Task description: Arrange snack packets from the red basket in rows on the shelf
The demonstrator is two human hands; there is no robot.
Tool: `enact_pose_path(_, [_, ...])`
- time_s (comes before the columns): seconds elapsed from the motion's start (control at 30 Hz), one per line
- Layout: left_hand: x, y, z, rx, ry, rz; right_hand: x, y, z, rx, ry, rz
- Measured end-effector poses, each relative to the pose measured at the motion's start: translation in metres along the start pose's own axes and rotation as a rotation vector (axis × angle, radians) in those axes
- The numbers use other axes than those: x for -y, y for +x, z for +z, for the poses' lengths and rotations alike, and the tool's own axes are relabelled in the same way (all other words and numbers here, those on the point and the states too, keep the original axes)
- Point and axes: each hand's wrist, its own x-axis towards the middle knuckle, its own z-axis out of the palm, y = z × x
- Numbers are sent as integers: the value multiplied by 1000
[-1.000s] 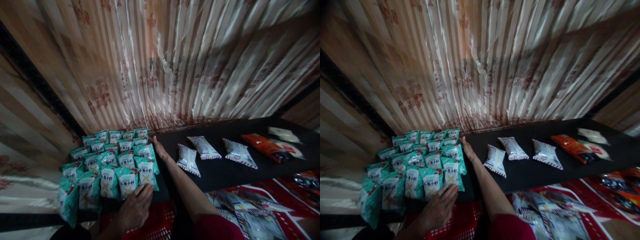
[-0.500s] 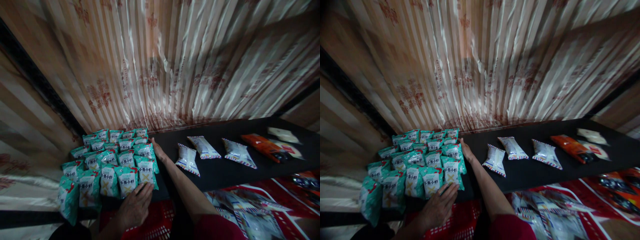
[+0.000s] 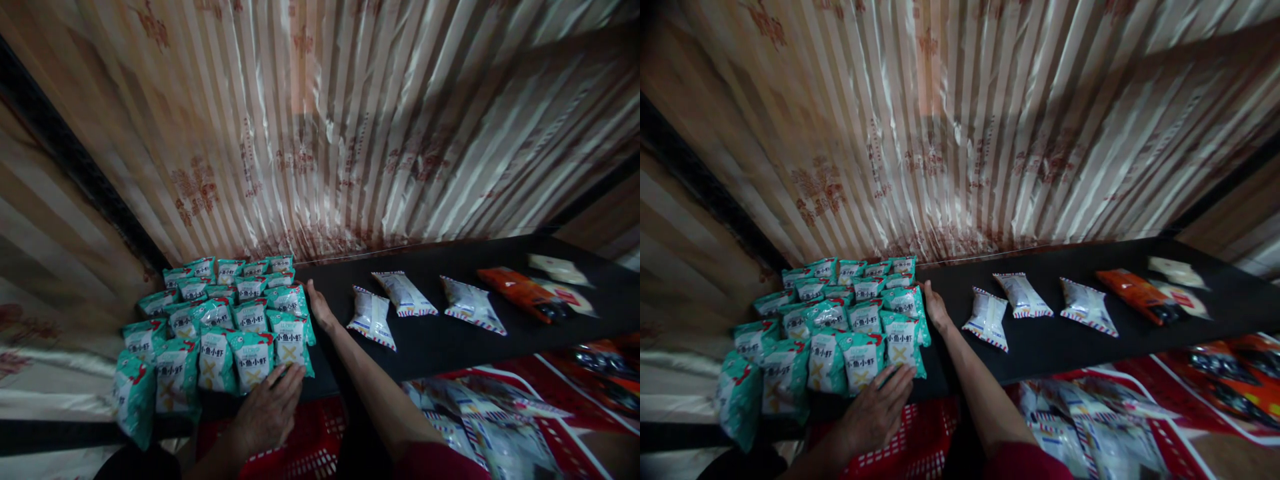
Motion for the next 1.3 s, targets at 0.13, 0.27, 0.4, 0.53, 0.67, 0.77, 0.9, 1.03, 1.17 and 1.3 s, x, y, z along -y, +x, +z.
enact_pose_path(0.13, [0, 0, -1, 14, 9, 12, -2, 1, 2, 9, 21, 32])
enact_pose_path(0.27, [0, 0, -1, -14, -2, 2, 1, -11, 1, -34, 52, 23])
enact_pose_path(0.4, [-1, 0, 0, -26, -3, 4, -1, -28, 1, -69, 39, 10])
enact_pose_path(0.53, [-1, -1, 2, -28, -5, 2, -6, -35, 4, -51, -1, 3])
enact_pose_path(0.67, [-1, -1, 3, -28, -5, 4, -9, -35, 3, -62, -65, -5])
enact_pose_path(0.77, [-1, -1, 3, -28, -4, 0, -10, -34, 1, -111, -70, -44])
enact_pose_path(0.9, [-1, -1, 4, -13, -12, -2, -13, -31, 1, -198, -86, -74])
enact_pose_path(1.03, [-1, -1, 4, -20, -5, 14, -12, -27, 3, -138, -164, -71])
enact_pose_path(1.17, [-1, -1, 4, -18, -5, 10, -11, -28, 2, -143, -172, -78])
enact_pose_path(1.3, [-1, -1, 5, 5, 6, 13, -10, -35, 3, -185, -147, -116])
